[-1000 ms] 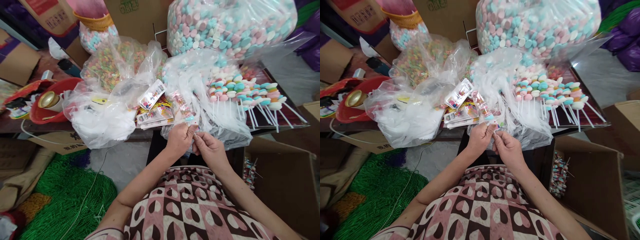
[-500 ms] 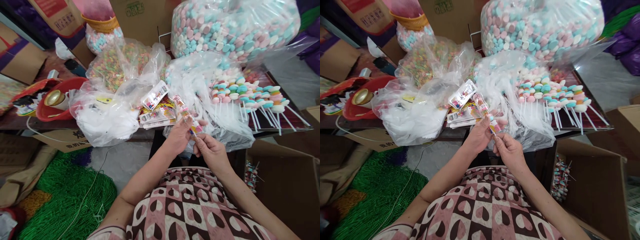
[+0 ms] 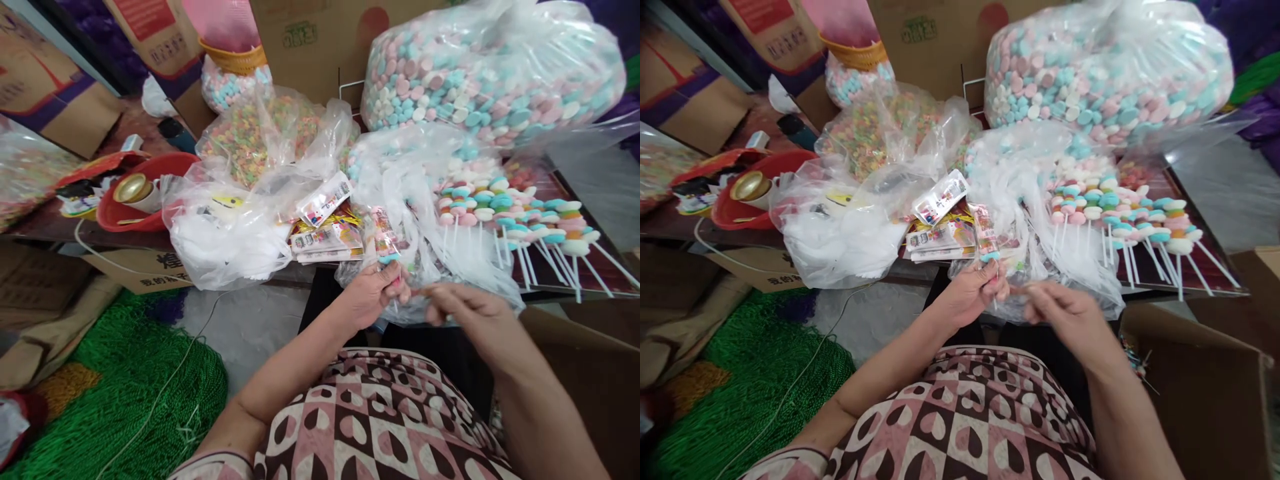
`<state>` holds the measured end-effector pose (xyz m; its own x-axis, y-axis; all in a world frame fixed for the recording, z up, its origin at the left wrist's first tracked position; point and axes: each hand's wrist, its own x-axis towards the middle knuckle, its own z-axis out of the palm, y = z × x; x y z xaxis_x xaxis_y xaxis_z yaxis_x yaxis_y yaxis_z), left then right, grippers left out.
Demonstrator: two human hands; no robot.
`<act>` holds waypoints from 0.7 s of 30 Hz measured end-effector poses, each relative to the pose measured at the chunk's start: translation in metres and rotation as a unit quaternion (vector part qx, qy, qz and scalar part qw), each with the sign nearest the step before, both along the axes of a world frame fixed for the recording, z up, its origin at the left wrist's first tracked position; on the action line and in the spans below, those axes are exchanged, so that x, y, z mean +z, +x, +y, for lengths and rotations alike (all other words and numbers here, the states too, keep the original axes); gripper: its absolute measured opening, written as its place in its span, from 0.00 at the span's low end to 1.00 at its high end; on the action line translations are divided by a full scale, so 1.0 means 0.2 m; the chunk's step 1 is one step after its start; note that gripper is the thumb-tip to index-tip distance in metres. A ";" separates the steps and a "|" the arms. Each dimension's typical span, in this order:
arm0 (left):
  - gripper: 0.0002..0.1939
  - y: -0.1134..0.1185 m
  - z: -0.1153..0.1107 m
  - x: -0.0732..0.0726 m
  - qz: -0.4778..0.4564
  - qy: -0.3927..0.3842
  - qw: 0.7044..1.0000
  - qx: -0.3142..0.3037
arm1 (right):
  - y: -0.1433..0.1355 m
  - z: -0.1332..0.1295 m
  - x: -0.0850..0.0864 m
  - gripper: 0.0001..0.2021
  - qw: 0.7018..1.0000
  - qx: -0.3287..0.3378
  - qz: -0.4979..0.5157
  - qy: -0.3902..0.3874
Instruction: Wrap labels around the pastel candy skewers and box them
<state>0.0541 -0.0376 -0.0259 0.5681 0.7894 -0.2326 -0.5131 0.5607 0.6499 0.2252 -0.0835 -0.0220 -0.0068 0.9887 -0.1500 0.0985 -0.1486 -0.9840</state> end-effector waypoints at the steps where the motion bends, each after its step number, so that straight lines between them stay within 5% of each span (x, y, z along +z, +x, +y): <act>1: 0.22 0.00 -0.01 0.01 -0.014 0.003 0.999 -0.040 | 0.03 0.01 0.02 0.11 0.999 -0.036 0.020 0.018; 3: 0.26 0.00 -0.04 0.04 -0.057 0.007 0.988 -0.144 | 0.04 0.04 0.06 0.17 0.994 -0.048 0.100 0.026; 5: 0.28 0.02 -0.07 0.04 -0.094 0.009 0.967 -0.238 | 0.00 0.06 0.08 0.27 0.982 0.009 0.188 -0.012; 7: 0.29 0.03 -0.08 0.04 -0.102 0.014 0.956 -0.275 | -0.08 0.08 0.09 0.30 0.969 0.038 0.241 -0.045; 11: 0.23 -0.01 -0.06 0.02 0.075 0.111 0.978 -0.158 | -0.22 0.11 0.06 0.16 0.976 -0.035 0.212 -0.014; 14: 0.07 -0.05 -0.03 0.02 0.279 0.209 0.937 0.030 | -0.29 0.15 0.02 0.13 0.977 -0.119 0.165 0.057; 16: 0.06 -0.08 -0.01 0.03 0.320 0.234 0.913 0.096 | -0.31 0.17 0.02 0.15 0.974 -0.149 0.139 0.096; 18: 0.05 -0.11 0.00 0.04 0.265 0.209 0.940 0.057 | -0.31 0.18 0.05 0.17 0.984 -0.098 0.122 0.084; 21: 0.16 -0.16 0.03 0.04 0.082 0.108 0.987 -0.083 | -0.29 0.22 0.10 0.17 0.991 0.027 0.132 0.019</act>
